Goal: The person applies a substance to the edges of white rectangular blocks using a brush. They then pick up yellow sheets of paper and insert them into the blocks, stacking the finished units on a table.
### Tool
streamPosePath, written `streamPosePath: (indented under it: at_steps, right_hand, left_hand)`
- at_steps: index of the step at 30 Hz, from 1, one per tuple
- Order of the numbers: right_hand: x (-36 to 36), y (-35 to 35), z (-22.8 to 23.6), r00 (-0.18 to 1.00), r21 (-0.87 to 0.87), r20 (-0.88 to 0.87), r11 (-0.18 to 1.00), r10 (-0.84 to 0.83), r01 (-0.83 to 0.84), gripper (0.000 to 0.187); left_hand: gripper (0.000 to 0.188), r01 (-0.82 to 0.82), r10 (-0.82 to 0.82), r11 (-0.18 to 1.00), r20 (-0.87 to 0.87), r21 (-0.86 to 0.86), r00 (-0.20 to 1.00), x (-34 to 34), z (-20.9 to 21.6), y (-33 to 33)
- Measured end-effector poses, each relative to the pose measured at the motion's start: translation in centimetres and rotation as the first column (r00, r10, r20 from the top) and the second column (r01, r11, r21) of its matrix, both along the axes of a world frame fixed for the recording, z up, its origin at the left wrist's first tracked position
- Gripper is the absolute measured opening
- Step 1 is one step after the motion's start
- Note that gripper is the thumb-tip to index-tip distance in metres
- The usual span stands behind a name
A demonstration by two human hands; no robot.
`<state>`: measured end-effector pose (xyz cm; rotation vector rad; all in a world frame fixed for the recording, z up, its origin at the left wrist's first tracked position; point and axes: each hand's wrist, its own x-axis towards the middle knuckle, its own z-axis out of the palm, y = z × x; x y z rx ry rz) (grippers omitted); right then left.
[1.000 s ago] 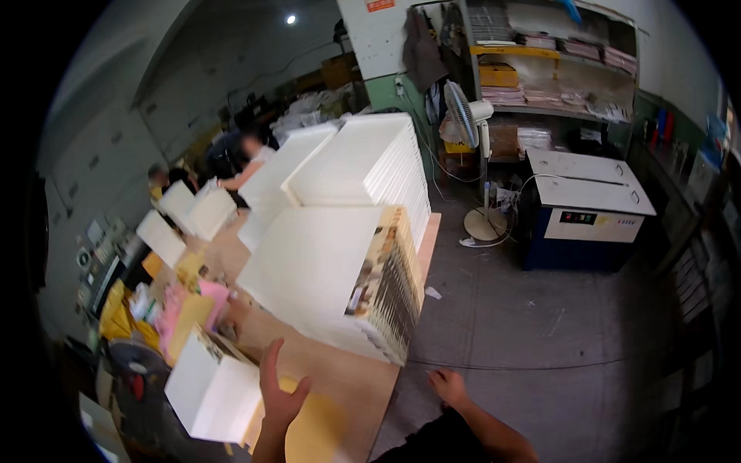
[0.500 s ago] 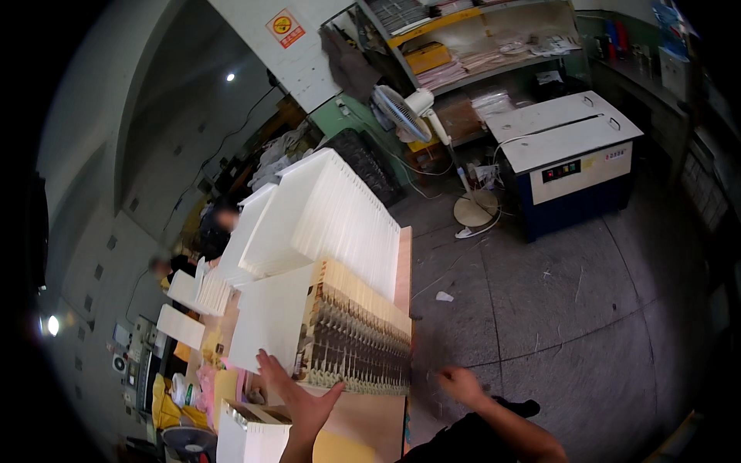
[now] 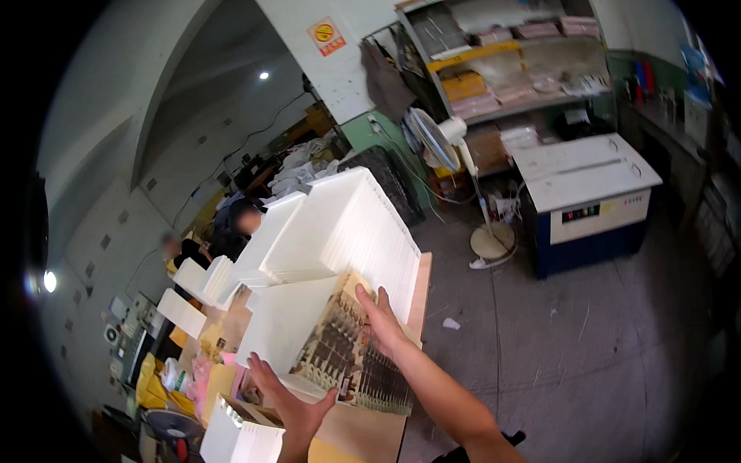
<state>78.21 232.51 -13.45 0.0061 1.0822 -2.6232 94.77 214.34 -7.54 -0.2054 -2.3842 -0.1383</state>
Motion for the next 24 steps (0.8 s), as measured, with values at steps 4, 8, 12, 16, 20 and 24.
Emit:
streamPosePath:
  at_steps: [4,8,12,16,20,24]
  right_hand:
    - [-2.3,-1.0,1.7,1.000,0.251,0.011,0.968,-0.001,-0.002,0.123]
    - [-3.5,-1.5,2.3,0.989,0.474,-0.075,0.877,0.126,-0.076,0.100]
    - [-1.5,-0.4,0.8,0.995,0.545,-0.069,0.838,0.072,-0.023,0.059]
    - [8.5,-0.4,1.1,0.976,0.557,-0.186,0.830,0.114,0.010,0.070]
    - [18.3,-1.4,-0.9,0.993,0.329,-0.029,0.939,0.119,-0.102,0.050]
    - [26.2,-3.9,-2.5,0.942,0.411,-0.255,0.906,0.221,-0.101,0.051]
  left_hand:
    - [0.129,-0.005,0.006,1.000,-0.034,0.024,0.999,0.7,-3.8,0.2]
    - [0.128,-0.101,0.122,0.967,-0.076,0.236,0.990,2.9,-6.4,0.3]
    - [0.111,-0.205,0.251,0.704,0.031,0.680,0.967,5.3,-8.7,2.0]
    - [0.062,0.181,-0.174,-0.080,-0.192,0.980,0.966,9.6,-19.9,0.7]
    - [0.045,0.202,-0.256,-0.688,-0.493,0.697,0.832,10.9,-18.0,1.2]
    - [0.042,0.155,-0.149,-0.792,-0.432,0.590,0.889,13.5,-6.8,-1.8]
